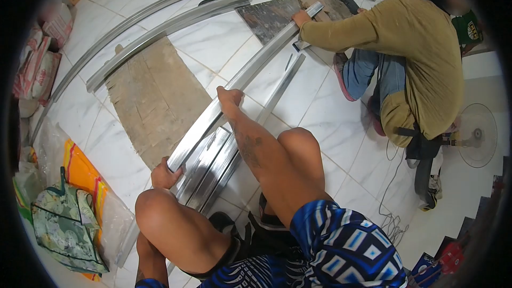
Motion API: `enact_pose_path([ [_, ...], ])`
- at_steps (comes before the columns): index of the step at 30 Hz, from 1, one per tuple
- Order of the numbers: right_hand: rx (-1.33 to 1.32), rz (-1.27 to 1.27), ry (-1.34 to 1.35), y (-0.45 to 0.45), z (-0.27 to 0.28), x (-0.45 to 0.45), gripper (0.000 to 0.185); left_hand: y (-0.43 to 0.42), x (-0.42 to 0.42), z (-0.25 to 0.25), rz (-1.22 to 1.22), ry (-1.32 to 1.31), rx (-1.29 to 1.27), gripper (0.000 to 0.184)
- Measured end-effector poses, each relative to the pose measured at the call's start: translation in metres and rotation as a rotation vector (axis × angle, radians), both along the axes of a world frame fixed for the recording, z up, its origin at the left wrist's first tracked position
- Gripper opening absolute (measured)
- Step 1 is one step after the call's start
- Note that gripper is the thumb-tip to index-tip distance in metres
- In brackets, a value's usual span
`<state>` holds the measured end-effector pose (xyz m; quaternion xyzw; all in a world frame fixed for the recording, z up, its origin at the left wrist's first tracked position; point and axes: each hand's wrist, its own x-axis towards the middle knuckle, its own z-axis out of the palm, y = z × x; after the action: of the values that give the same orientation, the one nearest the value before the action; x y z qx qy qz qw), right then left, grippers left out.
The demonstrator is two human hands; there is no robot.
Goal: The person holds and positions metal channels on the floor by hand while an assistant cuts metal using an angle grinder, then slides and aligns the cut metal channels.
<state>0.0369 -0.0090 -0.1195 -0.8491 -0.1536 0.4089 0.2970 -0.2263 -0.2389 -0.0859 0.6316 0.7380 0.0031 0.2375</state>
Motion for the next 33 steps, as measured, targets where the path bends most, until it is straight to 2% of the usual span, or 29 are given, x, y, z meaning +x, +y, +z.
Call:
enact_pose_path([
  [1,-0.005,-0.039,-0.026,0.0,0.002,-0.001,0.069,0.0,0.0,0.001,-0.001,0.003,-0.005,0.064],
  [4,0.034,0.046,0.071,-0.001,-0.001,0.006,0.079,0.003,0.003,0.008,0.043,-0.005,-0.118,0.067],
  [7,-0.006,0.037,-0.029,-0.004,-0.003,0.004,0.088,0.006,0.006,0.015,0.049,-0.003,-0.191,0.069],
  [10,0.03,0.015,-0.018,-0.014,-0.004,0.012,0.087,-0.001,0.011,0.017,0.014,-0.003,-0.123,0.061],
  [25,0.052,0.039,0.067,-0.018,-0.021,0.026,0.086,-0.003,0.018,0.022,0.032,0.015,-0.162,0.058],
  [28,0.048,0.053,0.081,-0.019,-0.021,0.027,0.086,-0.001,0.015,0.02,0.024,-0.015,-0.257,0.069],
  [31,0.103,-0.006,-0.059,-0.016,-0.038,0.024,0.063,-0.002,0.014,0.017,0.018,-0.012,-0.241,0.068],
  [33,0.107,-0.023,-0.056,-0.015,-0.045,0.024,0.067,-0.002,0.014,0.015,0.015,-0.017,-0.23,0.068],
])
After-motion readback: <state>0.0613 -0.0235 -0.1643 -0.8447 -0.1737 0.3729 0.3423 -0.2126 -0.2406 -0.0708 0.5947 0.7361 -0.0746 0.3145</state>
